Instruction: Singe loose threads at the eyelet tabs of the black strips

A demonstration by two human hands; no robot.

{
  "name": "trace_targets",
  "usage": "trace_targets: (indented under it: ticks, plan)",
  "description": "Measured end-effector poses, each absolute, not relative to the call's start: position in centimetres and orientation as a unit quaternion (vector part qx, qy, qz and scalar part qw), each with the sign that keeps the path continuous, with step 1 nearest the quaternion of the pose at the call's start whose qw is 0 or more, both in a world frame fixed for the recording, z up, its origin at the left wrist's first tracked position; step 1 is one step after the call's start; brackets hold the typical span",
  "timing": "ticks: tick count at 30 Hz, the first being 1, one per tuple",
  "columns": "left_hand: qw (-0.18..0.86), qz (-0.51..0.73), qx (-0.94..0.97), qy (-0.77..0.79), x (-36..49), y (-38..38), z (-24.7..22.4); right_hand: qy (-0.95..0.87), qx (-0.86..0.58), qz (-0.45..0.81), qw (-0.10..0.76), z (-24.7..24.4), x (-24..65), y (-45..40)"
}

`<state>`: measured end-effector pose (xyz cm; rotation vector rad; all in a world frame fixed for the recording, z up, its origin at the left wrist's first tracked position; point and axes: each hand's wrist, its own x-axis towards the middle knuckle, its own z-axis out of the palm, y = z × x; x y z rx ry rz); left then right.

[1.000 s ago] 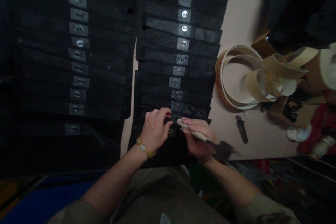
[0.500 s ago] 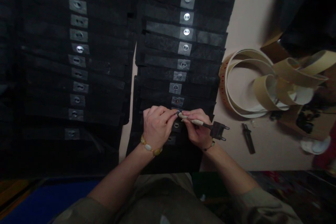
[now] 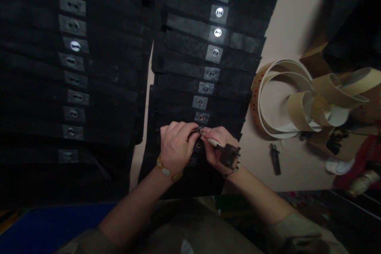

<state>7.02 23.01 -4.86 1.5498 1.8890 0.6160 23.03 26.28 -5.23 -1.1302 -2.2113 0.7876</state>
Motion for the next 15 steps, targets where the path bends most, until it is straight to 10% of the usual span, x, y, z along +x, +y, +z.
trace_targets:
  ticks: [15]
  plan:
    - [0.317, 0.21, 0.602, 0.703, 6.1, 23.1, -4.7, -0.904, -0.382, 0.188, -0.05, -0.6, 19.9, 28.7]
